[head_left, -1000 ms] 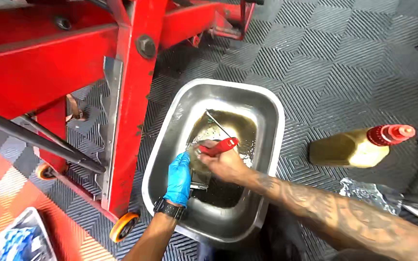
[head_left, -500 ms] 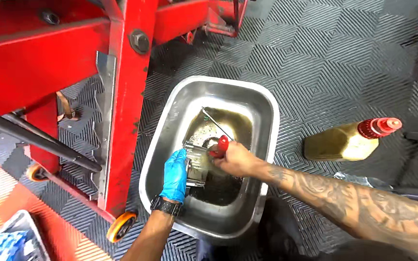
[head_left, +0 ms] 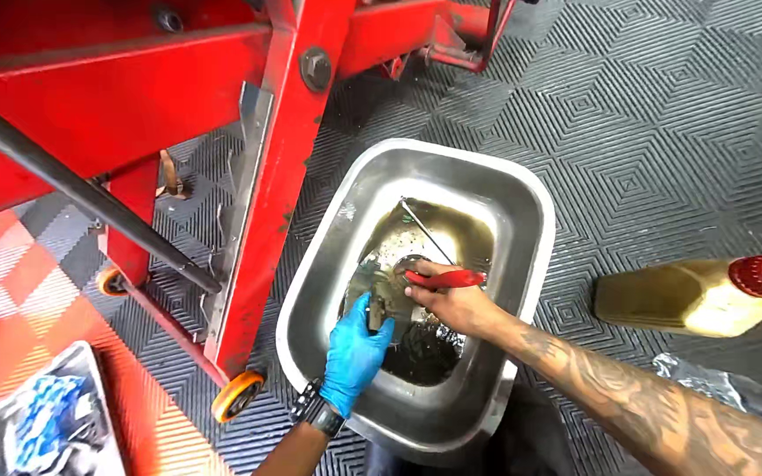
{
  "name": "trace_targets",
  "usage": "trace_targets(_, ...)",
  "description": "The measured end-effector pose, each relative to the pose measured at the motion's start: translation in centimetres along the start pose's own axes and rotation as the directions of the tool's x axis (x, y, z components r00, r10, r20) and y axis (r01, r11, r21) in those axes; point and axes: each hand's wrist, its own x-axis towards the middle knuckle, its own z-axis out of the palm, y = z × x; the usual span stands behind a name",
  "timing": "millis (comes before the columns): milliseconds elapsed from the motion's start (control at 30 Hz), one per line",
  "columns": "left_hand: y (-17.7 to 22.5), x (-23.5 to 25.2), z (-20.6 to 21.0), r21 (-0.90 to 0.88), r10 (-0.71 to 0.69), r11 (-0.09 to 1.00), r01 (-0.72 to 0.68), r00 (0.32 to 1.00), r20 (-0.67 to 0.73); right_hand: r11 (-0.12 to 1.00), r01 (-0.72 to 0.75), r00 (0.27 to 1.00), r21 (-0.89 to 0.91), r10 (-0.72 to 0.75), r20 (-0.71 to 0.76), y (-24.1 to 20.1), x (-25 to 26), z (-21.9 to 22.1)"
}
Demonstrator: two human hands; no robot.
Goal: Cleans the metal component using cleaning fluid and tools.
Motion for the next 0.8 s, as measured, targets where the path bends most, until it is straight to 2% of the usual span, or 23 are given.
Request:
trace_targets(67, -0.4, 0.1, -0.2, -0.079, -0.033, 0.996, 0.03, 0.999, -0.036, 0.985, 0.105, 0.994, 0.137, -0.105, -0.007, -1.3, -0.9, 0.4)
trace_targets(100, -0.6, -0.2, -0.4, -0.14, -0.05, 0.989, 0.046, 0.998, -0.029, 0.963, 0.223, 0.974, 0.15, -0.227, 0.014, -1.4, -1.2, 1.3)
trace_targets(167, -0.4, 0.1, -0.8, -0.24, -0.065, 0.969, 0.059, 0.998, -0.017, 0.895, 0.444, 0.893, -0.052, -0.437, 0.108, 0.5, 0.3, 2.3)
trace_targets(200, -0.3, 0.4, -1.1, -0.272, -0.059, 0.961, 0.057, 0.998, 0.003, 0.857, 0.484, 0.875, -0.177, -0.468, 0.125, 1.6, 1.7, 1.8)
trace_targets(267, -0.4, 0.4, -0.9, -0.321, -0.057, 0.945, 0.061, 0.998, 0.022, 0.811, 0.481, 0.875, -0.332, -0.468, 0.124, 2.2, 3.6, 0.3)
trace_targets(333, -0.4, 0.5, -1.0, -0.302, -0.032, 0.952, 0.043, 0.999, 0.04, 0.817, 0.522, 0.853, -0.244, -0.508, 0.124, 1.7, 2.5, 1.0)
trace_targets(400, -0.5, 0.7, -1.4, -0.332, -0.028, 0.942, 0.041, 0.999, 0.044, 0.81, 0.567, 0.82, -0.147, -0.54, 0.188, 1.8, 3.0, 1.3)
trace_targets(500, -0.6, 1.1, -1.6, -0.411, -0.062, 0.908, 0.076, 0.997, 0.046, 0.829, 0.536, 0.84, -0.156, -0.506, 0.197, 1.1, 3.9, 1.1)
trace_targets(600, -0.9, 1.4, -2.0, -0.447, -0.052, 0.892, 0.069, 0.997, 0.05, 0.849, 0.522, 0.84, -0.077, -0.497, 0.216, 0.0, 4.5, 2.3)
trace_targets(700, -0.8, 1.7, -2.1, -0.453, -0.071, 0.887, 0.086, 0.996, 0.05, 0.907, 0.408, 0.899, -0.108, -0.379, 0.218, -0.8, 5.8, 1.4)
trace_targets(800, -1.0, 1.7, -2.4, -0.452, -0.068, 0.888, 0.083, 0.996, 0.049, 0.895, 0.443, 0.874, -0.049, -0.419, 0.244, -0.9, 5.7, 2.1)
